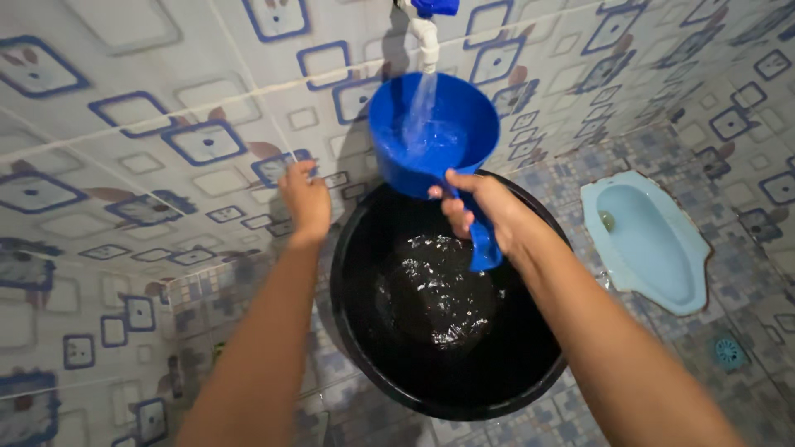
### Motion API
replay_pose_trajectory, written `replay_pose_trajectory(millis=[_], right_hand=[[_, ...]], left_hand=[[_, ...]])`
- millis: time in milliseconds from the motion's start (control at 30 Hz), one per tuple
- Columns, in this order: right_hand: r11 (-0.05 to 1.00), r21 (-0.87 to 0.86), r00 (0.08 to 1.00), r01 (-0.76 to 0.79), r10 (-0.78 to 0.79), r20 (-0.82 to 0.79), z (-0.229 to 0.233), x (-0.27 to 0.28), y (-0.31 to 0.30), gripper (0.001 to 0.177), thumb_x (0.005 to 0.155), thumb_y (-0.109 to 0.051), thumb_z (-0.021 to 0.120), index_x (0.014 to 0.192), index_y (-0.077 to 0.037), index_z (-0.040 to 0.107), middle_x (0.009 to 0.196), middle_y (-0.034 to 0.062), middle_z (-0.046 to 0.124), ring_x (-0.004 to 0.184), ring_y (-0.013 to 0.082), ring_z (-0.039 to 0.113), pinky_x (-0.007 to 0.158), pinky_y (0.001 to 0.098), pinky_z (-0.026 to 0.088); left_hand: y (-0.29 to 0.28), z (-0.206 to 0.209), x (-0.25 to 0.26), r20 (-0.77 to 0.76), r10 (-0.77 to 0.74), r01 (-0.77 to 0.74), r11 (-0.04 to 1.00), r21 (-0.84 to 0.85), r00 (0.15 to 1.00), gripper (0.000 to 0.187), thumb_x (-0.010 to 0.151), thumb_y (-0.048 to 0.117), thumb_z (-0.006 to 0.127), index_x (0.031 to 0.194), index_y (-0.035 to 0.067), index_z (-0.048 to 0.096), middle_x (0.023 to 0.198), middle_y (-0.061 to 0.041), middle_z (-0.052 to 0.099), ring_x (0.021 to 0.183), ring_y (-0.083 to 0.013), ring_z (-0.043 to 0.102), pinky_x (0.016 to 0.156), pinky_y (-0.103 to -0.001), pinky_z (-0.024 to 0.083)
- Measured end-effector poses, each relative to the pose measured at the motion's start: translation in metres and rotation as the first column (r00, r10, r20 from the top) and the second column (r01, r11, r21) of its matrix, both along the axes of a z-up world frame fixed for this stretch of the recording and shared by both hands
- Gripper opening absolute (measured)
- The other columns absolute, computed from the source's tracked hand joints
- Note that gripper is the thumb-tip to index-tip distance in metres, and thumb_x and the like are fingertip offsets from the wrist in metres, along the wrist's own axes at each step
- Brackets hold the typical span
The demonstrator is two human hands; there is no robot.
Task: The person scrubs the inside of a large black basin with a brush and liquid soap, then rinses it by repeatedly scooping water from a tap with a blue plastic scoop and pouring it into the basin. The person also washes their hands and the brush under the running tap.
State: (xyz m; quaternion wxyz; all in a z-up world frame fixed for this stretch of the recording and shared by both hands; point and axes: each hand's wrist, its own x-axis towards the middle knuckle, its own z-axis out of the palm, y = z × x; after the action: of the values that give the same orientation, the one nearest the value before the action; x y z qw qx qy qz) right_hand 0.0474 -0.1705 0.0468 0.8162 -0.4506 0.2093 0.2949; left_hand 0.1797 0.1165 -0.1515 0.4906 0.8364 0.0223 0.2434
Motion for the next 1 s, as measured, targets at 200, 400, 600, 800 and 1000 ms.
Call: replay_pose_trajectory(millis=[200, 400, 600, 800, 1000], right_hand=[[0.968, 0.015, 0.960, 0.250, -0.246, -0.132, 0.001, 0.001, 0.014, 0.030, 0.106, -0.033, 0.049, 0.102, -0.004, 0.058, 0.062, -0.0018, 0.048, 0.043, 0.0064, 0.040, 0.040, 0.0205, 0.033], [0.991, 0.013, 0.991, 0.136, -0.136, 0.019, 0.007, -0.003, 0.008, 0.028, 0.095, -0.030, 0.054, 0.102, -0.004, 0.060, 0.056, -0.0023, 0.047, 0.039, 0.0087, 0.040, 0.038, 0.0242, 0.037], [0.788, -0.610, 0.978, 0.084, 0.053, 0.203, 0.027, -0.033, -0.004, 0.016, 0.084, -0.009, 0.061, 0.093, 0.005, 0.061, 0.065, 0.0082, 0.063, 0.045, 0.0162, 0.057, 0.046, 0.0306, 0.049], [0.521, -0.845, 0.940, 0.126, 0.210, 0.269, 0.049, -0.072, -0.030, 0.019, 0.081, -0.009, 0.059, 0.099, -0.001, 0.061, 0.069, 0.0135, 0.066, 0.049, 0.0234, 0.065, 0.049, 0.0395, 0.054], [-0.304, -0.910, 0.918, 0.283, 0.361, 0.165, 0.050, -0.135, -0.068, 0.038, 0.080, -0.015, 0.070, 0.115, 0.000, 0.061, 0.085, 0.0270, 0.071, 0.079, 0.0455, 0.068, 0.071, 0.0551, 0.054]], left_hand=[[0.011, -0.013, -0.001, -0.119, 0.019, -0.014, 0.999, 0.044, 0.993, 0.032, 0.082, 0.000, 0.061, 0.112, 0.006, 0.069, 0.112, -0.020, 0.065, 0.108, -0.0345, 0.062, 0.095, -0.045, 0.049], [-0.009, -0.012, -0.005, -0.206, -0.217, 0.150, 0.942, -0.301, 0.954, 0.023, 0.096, 0.013, 0.056, 0.114, 0.006, 0.069, 0.106, -0.012, 0.072, 0.092, -0.0224, 0.067, 0.085, -0.037, 0.054], [-0.074, 0.028, -0.011, -0.331, -0.517, 0.228, 0.748, -0.623, 0.790, 0.026, 0.101, 0.024, 0.046, 0.121, 0.014, 0.059, 0.100, -0.002, 0.069, 0.079, -0.0140, 0.067, 0.068, -0.031, 0.055], [-0.172, -0.025, -0.001, -0.391, -0.628, 0.033, 0.554, -0.832, 0.673, 0.018, 0.101, 0.019, 0.059, 0.104, 0.004, 0.068, 0.085, -0.005, 0.069, 0.069, -0.0165, 0.065, 0.061, -0.032, 0.055], [-0.272, -0.011, -0.031, -0.437, -0.778, 0.207, 0.567, -0.797, 0.452, 0.030, 0.092, 0.000, 0.048, 0.112, 0.000, 0.070, 0.100, -0.016, 0.076, 0.081, -0.0256, 0.074, 0.071, -0.041, 0.059]])
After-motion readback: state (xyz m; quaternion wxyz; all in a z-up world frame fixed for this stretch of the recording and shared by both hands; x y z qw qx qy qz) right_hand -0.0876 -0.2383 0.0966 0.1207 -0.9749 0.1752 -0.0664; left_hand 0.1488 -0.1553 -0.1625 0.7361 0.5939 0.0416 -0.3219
